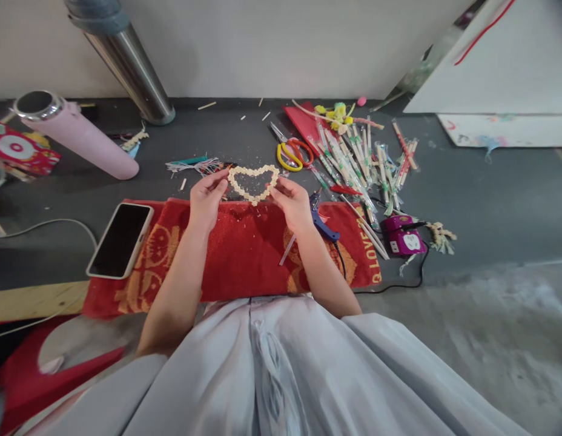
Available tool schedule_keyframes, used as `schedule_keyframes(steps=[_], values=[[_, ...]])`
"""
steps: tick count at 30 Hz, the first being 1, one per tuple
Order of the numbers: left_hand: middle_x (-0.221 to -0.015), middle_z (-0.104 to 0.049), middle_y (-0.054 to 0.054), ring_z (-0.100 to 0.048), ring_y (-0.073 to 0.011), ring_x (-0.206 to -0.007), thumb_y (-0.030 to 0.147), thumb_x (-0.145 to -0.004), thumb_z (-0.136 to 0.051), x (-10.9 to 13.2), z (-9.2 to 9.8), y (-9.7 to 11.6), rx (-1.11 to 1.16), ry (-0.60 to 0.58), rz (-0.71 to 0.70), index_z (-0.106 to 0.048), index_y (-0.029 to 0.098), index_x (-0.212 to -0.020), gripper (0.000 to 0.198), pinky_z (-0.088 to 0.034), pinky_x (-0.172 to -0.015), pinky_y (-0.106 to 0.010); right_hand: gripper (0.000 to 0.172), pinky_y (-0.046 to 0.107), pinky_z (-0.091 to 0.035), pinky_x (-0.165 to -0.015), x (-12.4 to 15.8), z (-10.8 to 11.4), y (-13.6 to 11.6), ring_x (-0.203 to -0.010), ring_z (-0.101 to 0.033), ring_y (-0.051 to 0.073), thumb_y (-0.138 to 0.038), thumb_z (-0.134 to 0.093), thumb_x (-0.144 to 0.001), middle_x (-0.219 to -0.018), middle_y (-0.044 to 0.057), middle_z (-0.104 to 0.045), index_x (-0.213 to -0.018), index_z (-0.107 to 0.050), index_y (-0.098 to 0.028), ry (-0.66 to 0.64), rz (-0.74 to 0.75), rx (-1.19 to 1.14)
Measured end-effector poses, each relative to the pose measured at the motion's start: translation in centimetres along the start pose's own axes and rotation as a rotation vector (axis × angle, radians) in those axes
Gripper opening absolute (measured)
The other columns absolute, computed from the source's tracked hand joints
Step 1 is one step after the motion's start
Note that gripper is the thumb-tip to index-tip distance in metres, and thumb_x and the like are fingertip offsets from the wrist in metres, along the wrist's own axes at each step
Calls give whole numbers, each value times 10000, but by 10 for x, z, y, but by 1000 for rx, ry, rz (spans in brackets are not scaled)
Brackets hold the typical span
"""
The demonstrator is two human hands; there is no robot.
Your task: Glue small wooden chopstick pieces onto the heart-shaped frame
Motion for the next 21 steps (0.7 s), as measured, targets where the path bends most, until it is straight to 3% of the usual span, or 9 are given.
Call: schedule_keyframes(steps=[13,21], values=[[-830,-671,-1,-612,-89,-666,504,-663,-864,2,-6,2,17,-44,-55,-759,299,-1040,442,-488,-604,-204,512,448,-593,-948,2,-1,1,-942,-696,192,-468,-876,-563,-949,-11,-737,-997,-682,-278,0,-5,-26],[-988,-721,-43,-669,-126,-758,578,-678,-820,11,-7,10,-52,-6,-26,-746,270,-1055,492,-538,-654,-236,531,413,-606,-884,0,4,5,-943,-695,194,-482,-900,-523,-872,-8,-697,-935,-662,-245,37,-53,-62]])
Point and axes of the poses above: each hand's wrist, its own x-axis away from the middle knuckle, its own z-axis out of the back of the hand, y = z × x, the point moved 9 cm from there along -x, towards the middle knuckle
